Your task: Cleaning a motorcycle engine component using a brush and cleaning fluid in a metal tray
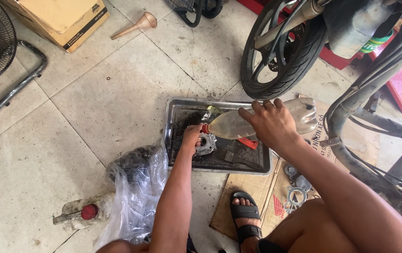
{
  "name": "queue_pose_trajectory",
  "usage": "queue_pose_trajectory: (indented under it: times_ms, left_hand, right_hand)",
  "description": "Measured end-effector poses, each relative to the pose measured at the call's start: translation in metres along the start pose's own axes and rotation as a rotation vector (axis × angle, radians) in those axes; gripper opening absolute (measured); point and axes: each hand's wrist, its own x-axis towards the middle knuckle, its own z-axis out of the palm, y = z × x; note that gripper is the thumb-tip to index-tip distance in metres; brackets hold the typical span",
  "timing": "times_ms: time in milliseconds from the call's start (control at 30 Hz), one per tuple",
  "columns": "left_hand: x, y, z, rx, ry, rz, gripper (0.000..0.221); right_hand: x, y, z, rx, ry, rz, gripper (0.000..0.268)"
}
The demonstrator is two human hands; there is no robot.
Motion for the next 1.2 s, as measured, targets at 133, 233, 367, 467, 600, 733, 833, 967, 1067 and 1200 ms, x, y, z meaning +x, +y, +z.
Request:
queue_pose_trajectory:
  times_ms: [133, 233, 367, 467, 600, 733, 833, 967, 1067, 1200]
  left_hand:
    - [-0.030, 0.021, 0.017, -0.101, -0.120, 0.008, 0.023]
    - [-0.022, 0.014, 0.014, -0.053, -0.202, 0.217, 0.015]
    - [-0.026, 0.016, 0.009, 0.049, -0.047, 0.225, 0.043]
    - [-0.029, 0.022, 0.006, -0.192, -0.168, 0.054, 0.051]
    - [-0.028, 0.028, -0.002, -0.353, -0.300, -0.156, 0.023]
    - [-0.004, -0.006, -0.009, -0.236, -0.350, 0.028, 0.045]
    - [-0.001, -0.011, -0.006, -0.181, -0.304, 0.094, 0.042]
    - [0.003, -0.010, 0.002, -0.113, -0.232, 0.116, 0.039]
    - [-0.001, 0.002, 0.023, -0.045, -0.146, 0.122, 0.017]
    - [-0.011, 0.035, 0.021, 0.031, -0.144, 0.184, 0.018]
  right_hand:
    - [-0.001, 0.002, 0.001, -0.009, -0.021, 0.006, 0.050]
    - [-0.001, 0.002, 0.014, -0.045, 0.044, 0.029, 0.050]
    - [-0.002, 0.001, 0.003, -0.002, -0.057, 0.020, 0.049]
    - [-0.004, 0.000, 0.001, -0.004, -0.052, 0.023, 0.048]
    - [-0.005, -0.002, 0.007, -0.009, -0.019, 0.030, 0.048]
    - [-0.006, -0.001, 0.008, -0.032, -0.010, 0.040, 0.047]
    - [-0.006, 0.003, 0.008, -0.034, 0.010, 0.066, 0.049]
    - [-0.009, 0.009, 0.018, 0.018, -0.018, 0.062, 0.049]
    - [-0.015, 0.022, 0.021, 0.049, -0.034, 0.086, 0.053]
    - [-0.026, 0.039, 0.049, 0.696, -0.156, 0.312, 0.096]
